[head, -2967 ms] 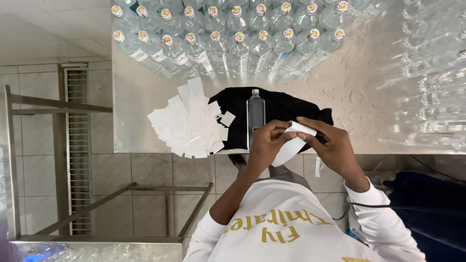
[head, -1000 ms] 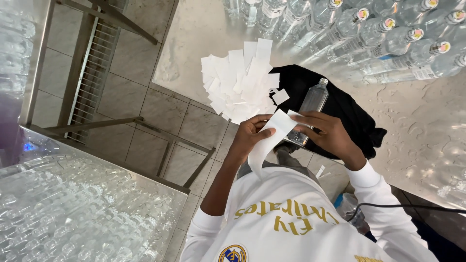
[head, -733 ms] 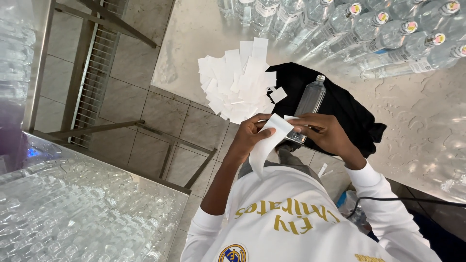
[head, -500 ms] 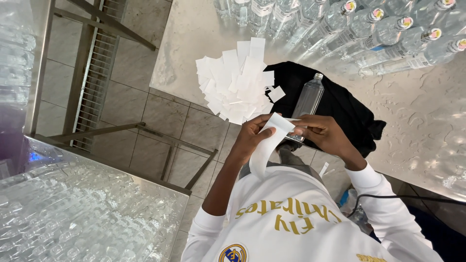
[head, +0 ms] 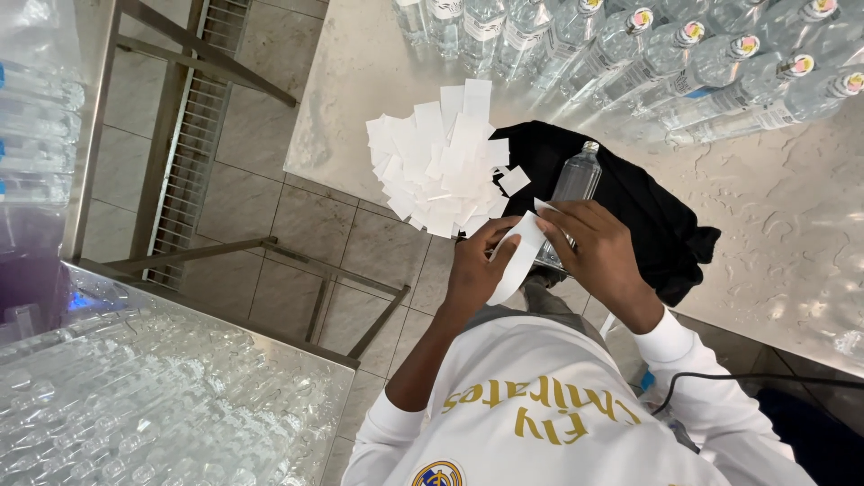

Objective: Manual application of adhesive labels to clear plastic water bottles on a production table.

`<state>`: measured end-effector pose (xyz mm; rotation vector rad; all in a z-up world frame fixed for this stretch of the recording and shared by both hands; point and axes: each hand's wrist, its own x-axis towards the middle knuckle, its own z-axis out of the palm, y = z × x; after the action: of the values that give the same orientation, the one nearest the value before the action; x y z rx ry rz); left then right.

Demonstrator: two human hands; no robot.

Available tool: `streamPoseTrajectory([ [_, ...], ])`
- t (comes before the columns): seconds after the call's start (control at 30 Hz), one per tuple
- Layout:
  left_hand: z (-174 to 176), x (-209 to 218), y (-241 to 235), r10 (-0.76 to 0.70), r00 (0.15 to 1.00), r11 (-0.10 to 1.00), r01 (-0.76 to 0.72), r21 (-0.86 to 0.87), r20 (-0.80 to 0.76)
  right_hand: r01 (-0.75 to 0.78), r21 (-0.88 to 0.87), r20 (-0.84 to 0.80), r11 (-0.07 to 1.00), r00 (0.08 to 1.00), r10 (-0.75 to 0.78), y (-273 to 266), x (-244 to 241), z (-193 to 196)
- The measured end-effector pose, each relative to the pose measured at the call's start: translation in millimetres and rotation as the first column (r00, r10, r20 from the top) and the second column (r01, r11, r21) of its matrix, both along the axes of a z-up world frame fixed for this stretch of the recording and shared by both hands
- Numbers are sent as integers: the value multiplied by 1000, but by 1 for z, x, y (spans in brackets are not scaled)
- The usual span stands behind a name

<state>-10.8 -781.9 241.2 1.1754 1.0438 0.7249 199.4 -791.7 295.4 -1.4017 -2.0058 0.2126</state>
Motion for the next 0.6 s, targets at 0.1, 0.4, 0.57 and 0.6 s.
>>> streamPoseTrajectory([
  [0.1,8,6,-2,-3,997,993,13,119,-77,12,-20,-59,1000,998,-13,2,-3,-2],
  [0.4,17,11,-11,-26,992,979,50,200,-120,-12,-363,-360,932,924,-129,-7,-15,26],
  [0.57,14,14,-11,-5,996,961,30,276,-93,-47,-507,-440,861,873,-211,-9,-3,6],
  [0.6,14,15,-10,-5,996,961,31,277,-92,-46,-507,-439,861,873,-212,-10,-2,5],
])
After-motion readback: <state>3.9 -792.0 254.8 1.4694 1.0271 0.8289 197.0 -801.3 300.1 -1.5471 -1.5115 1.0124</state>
